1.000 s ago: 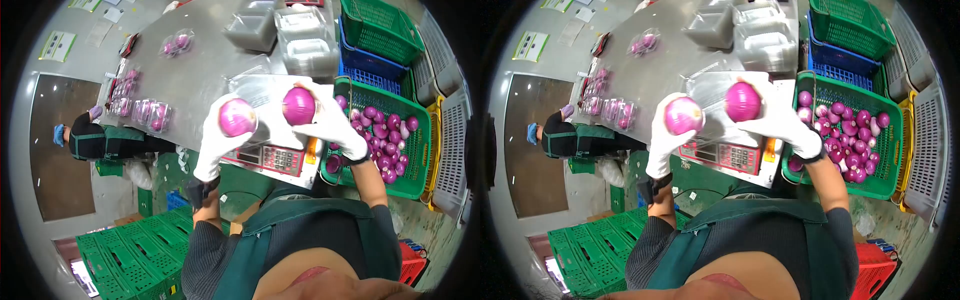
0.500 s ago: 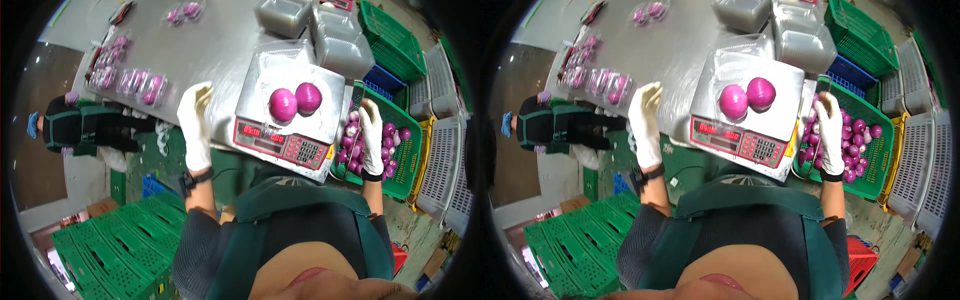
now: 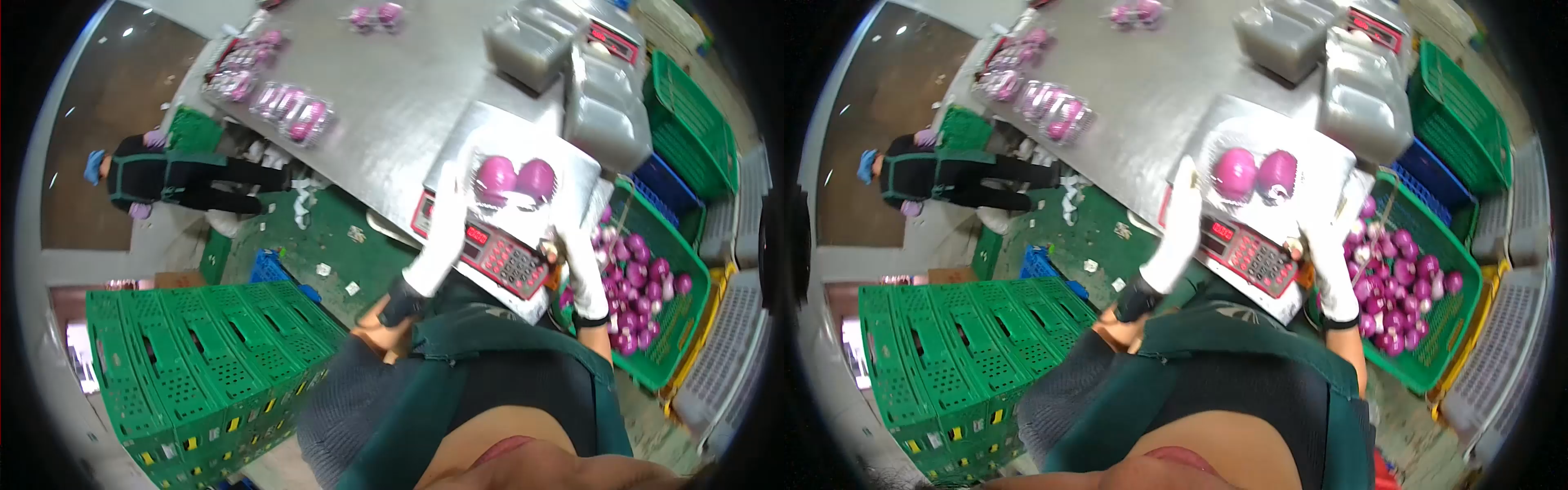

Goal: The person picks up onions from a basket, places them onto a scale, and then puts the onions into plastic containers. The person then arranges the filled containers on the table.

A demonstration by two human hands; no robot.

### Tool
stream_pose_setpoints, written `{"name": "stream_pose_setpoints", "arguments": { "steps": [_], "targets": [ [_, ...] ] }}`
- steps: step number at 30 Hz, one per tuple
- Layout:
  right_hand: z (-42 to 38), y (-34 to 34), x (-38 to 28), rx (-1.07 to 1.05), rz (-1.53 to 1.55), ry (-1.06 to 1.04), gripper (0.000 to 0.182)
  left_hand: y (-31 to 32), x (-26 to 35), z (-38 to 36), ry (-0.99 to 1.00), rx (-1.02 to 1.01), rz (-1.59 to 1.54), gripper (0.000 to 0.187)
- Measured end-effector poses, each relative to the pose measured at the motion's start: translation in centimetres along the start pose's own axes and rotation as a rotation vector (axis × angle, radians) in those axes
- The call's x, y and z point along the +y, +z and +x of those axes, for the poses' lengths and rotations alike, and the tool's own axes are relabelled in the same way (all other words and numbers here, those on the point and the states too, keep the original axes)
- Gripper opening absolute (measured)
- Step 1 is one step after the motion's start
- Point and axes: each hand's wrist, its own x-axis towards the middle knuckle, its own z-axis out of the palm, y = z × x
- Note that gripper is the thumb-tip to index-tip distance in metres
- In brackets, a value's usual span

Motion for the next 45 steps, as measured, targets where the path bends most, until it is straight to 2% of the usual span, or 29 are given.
{"name": "stream_pose_setpoints", "arguments": {
  "steps": [1, 3, 4, 5, 6, 9, 11, 13, 15, 17, 19, 21, 22, 23, 24, 26, 27, 28, 30, 32, 33, 35, 37, 38, 39, 41, 42, 43, 45],
  "targets": [
    [-0.1, 0.2, 0.0, -0.032, 0.005, -0.01, 0.028, 0.3, -0.4, -1.3, 0.055, 0.105, -0.012, 0.043],
    [0.7, -1.1, 1.1, -0.116, 0.027, 0.015, 0.017, -1.7, -5.3, -5.0, -0.537, 0.05, 0.179, 0.035],
    [0.5, -0.7, 0.7, -0.067, -0.012, 0.051, 0.019, -2.4, -4.7, -4.2, -0.626, 0.001, 0.022, 0.027],
    [1.9, -1.4, 1.5, -0.193, -0.082, -0.047, 0.023, -3.1, -3.9, -3.0, -0.708, -0.052, -0.143, 0.022],
    [3.4, -1.5, 2.6, -0.199, -0.039, -0.058, 0.025, -4.1, -3.1, -1.5, -0.799, -0.08, -0.28, 0.017],
    [3.4, 3.0, 0.1, -0.241, -0.055, 0.017, 0.031, -7.2, -5.1, 0.1, -0.472, 0.081, -0.672, 0.013],
    [1.5, 6.7, -2.4, -0.323, 0.124, -0.087, 0.052, -9.9, -4.9, 1.3, -0.457, 0.416, -0.823, 0.015],
    [2.1, 6.7, -2.3, -0.191, 0.143, -0.13, 0.055, -14.2, -5.8, 1.9, -0.369, 0.546, -0.806, 0.015],
    [2.7, 4.7, -2.3, -0.186, 0.196, -0.06, 0.055, -17.7, -6.9, 3.4, -0.285, 0.719, -0.7, 0.015],
    [2.9, 2.7, -1.6, -0.093, 0.238, -0.103, 0.046, -22.0, -10.3, 5.2, -0.087, 0.754, -0.473, 0.014],
    [2.5, 0.2, -1.3, -0.003, 0.17, -0.107, 0.045, -24.6, -12.3, 7.3, -0.118, 0.9, -0.407, 0.015],
    [1.1, -0.7, -1.5, 0.045, 0.157, -0.086, 0.043, -31.1, -18.7, 7.8, -0.15, 0.671, -0.702, 0.014],
    [0.9, -1.9, -0.8, 0.089, 0.164, -0.083, 0.043, -31.5, -19.3, 7.8, -0.238, 0.795, -0.671, 0.014],
    [0.2, -3.3, -0.1, 0.145, 0.173, -0.081, 0.042, -31.0, -20.1, 7.1, -0.335, 0.905, -0.629, 0.018],
    [-0.7, -3.8, 0.1, 0.193, 0.16, -0.085, 0.04, -30.0, -20.3, 7.3, -0.402, 0.954, -0.809, 0.032],
    [-2.7, -4.0, 0.3, 0.326, 0.133, -0.095, 0.038, -24.3, -17.5, 11.3, -0.543, 0.832, -0.894, 0.056],
    [-3.3, -4.3, 0.6, 0.37, 0.136, -0.085, 0.038, -19.6, -13.8, 13.8, -0.588, 0.661, -0.806, 0.065],
    [-3.8, -4.3, 0.9, 0.4, 0.145, -0.09, 0.038, -15.5, -12.9, 16.3, -0.507, 0.355, -0.687, 0.053],
    [-4.5, -3.9, 1.2, 0.466, 0.128, -0.079, 0.039, -4.1, -6.6, 19.7, -0.316, -0.099, -0.387, 0.041],
    [-5.3, -3.0, 1.3, 0.501, 0.088, -0.101, 0.039, 6.8, -4.7, 21.2, 0.163, -0.501, -0.094, 0.033],
    [-5.7, -3.0, 1.8, 0.509, 0.052, -0.112, 0.038, 11.1, -2.9, 20.9, 0.445, -0.592, 0.196, 0.028],
    [-7.4, -2.3, 2.6, 0.539, -0.017, -0.129, 0.037, 18.1, -5.5, 20.6, 0.811, -0.698, 0.642, 0.023],
    [-9.2, -2.6, 5.4, 0.597, 0.023, -0.21, 0.036, 21.2, -6.4, 20.4, 0.712, -0.938, 0.981, 0.019],
    [-10.1, -2.8, 6.6, 0.651, 0.026, -0.2, 0.037, 21.9, -7.4, 20.8, 0.781, -0.897, 0.998, 0.019],
    [-10.8, -2.9, 8.2, 0.714, 0.084, -0.194, 0.039, 22.1, -7.2, 21.5, 0.748, -0.969, 1.094, 0.021],
    [-11.7, -3.3, 11.4, 0.744, 0.195, -0.191, 0.041, 21.6, -6.2, 23.4, 0.455, -0.907, 1.019, 0.027],
    [-12.3, -3.1, 12.0, 0.758, 0.178, -0.172, 0.04, 21.7, -7.3, 25.6, 0.198, -0.928, 0.981, 0.025],
    [-12.9, -3.0, 12.3, 0.768, 0.157, -0.156, 0.039, 21.3, -8.4, 27.7, -0.242, -0.941, 0.711, 0.022],
    [-13.6, -3.2, 12.8, 0.797, 0.098, -0.133, 0.038, 19.6, -8.7, 29.3, -0.03, -0.658, 0.427, 0.021]
  ]
}}
